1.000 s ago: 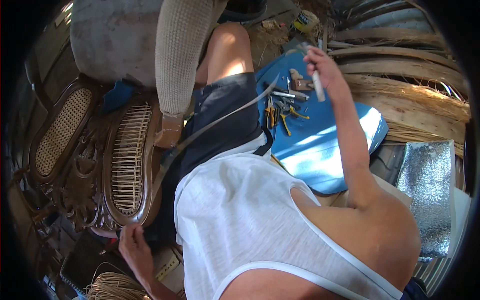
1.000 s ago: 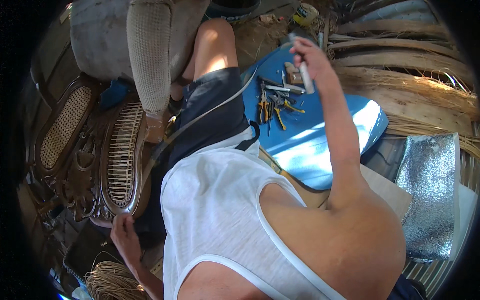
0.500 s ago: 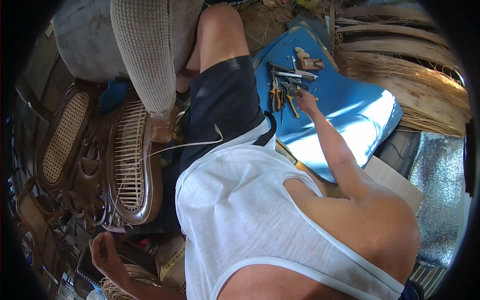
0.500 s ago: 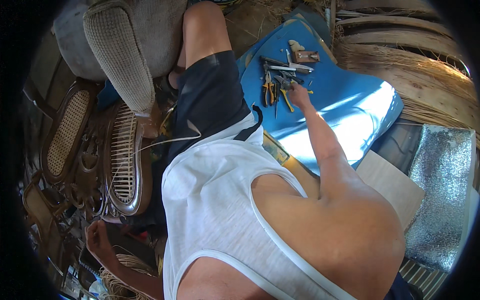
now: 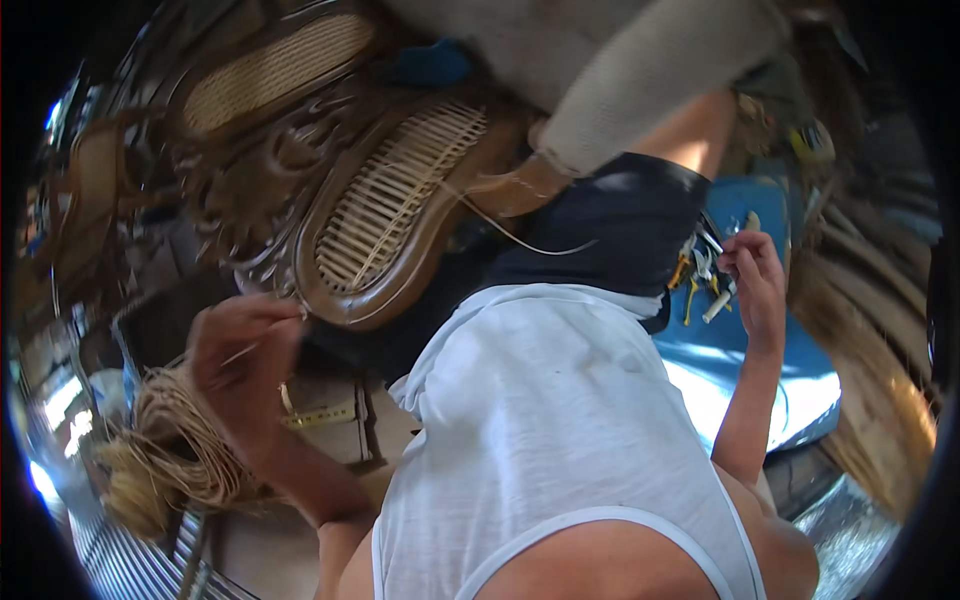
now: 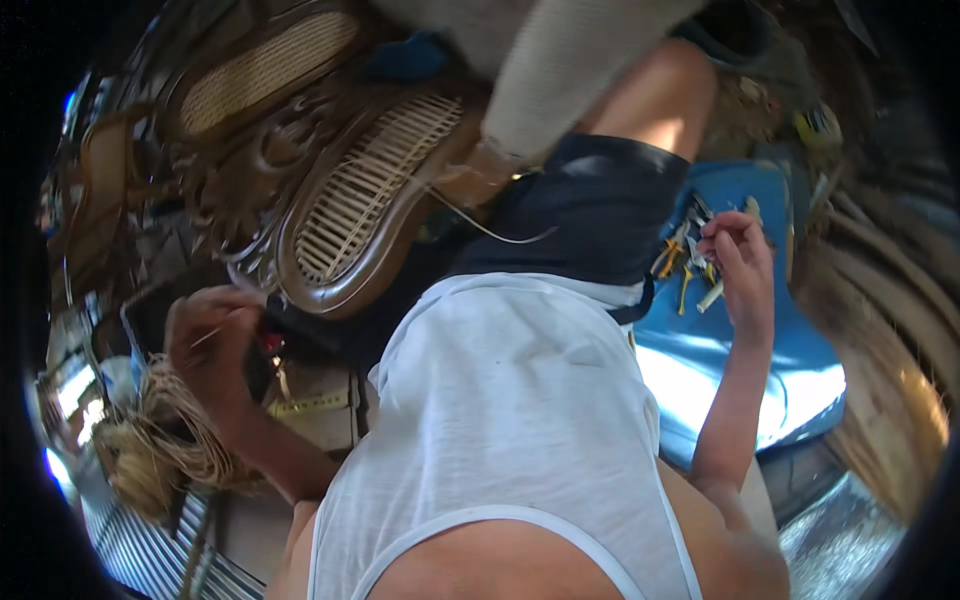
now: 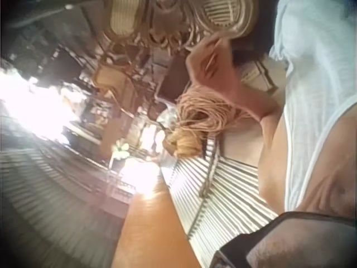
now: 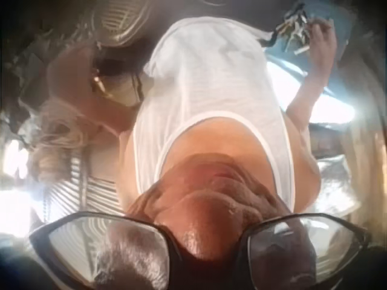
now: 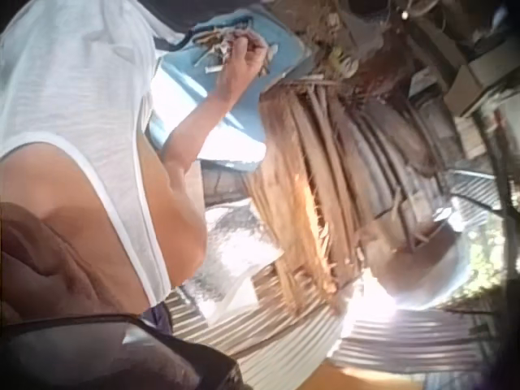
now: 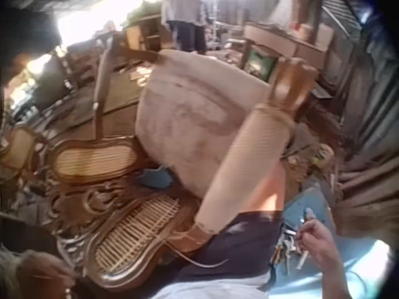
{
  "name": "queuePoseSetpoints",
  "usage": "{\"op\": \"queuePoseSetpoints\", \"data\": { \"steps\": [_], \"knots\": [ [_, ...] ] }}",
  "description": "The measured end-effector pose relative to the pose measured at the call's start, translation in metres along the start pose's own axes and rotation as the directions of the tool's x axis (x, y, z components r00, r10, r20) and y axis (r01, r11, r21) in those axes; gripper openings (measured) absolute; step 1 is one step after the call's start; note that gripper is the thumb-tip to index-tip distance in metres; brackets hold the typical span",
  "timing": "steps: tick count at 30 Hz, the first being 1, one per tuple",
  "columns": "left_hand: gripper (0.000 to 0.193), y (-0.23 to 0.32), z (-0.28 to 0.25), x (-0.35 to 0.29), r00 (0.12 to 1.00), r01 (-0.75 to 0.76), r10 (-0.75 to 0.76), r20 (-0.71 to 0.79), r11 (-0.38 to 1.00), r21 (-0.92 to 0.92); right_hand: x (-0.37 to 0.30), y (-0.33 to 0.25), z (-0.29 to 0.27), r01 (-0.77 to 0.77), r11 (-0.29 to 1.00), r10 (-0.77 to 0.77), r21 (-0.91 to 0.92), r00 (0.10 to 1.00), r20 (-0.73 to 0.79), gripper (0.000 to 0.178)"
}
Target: Repairing and re-weaving the decorative cane back of a wooden armchair.
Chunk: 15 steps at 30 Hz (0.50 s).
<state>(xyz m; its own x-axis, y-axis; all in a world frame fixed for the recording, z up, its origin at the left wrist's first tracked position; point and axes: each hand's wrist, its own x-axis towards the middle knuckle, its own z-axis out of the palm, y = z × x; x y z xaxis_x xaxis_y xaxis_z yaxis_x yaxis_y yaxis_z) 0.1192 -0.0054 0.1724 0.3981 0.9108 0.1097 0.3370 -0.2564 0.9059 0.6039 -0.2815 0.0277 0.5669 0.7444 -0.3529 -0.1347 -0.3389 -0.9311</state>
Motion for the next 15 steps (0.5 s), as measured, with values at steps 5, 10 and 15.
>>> {"op": "queuePoseSetpoints", "data": {
  "steps": [5, 10, 15],
  "knots": [
    [0.020, -0.004, 0.095, 0.007, 0.894, 0.004, 0.142, 0.425, 0.946, -0.325, -0.004, -0.093, 0.156, 0.282, 0.930, -0.365, 0.235, 0.777, 0.513, 0.051],
    [0.014, -0.010, 0.108, -0.001, 0.918, 0.233, 0.042, 0.395, 0.750, -0.619, 0.002, -0.121, 0.226, -0.071, 0.997, 0.067, -0.034, 0.544, 0.836, 0.031],
    [0.009, -0.039, 0.106, 0.005, 0.965, 0.243, -0.027, 0.260, 0.458, -0.855, 0.009, -0.108, 0.223, 0.205, 0.953, 0.035, -0.225, 0.661, 0.749, 0.021]
  ]
}}
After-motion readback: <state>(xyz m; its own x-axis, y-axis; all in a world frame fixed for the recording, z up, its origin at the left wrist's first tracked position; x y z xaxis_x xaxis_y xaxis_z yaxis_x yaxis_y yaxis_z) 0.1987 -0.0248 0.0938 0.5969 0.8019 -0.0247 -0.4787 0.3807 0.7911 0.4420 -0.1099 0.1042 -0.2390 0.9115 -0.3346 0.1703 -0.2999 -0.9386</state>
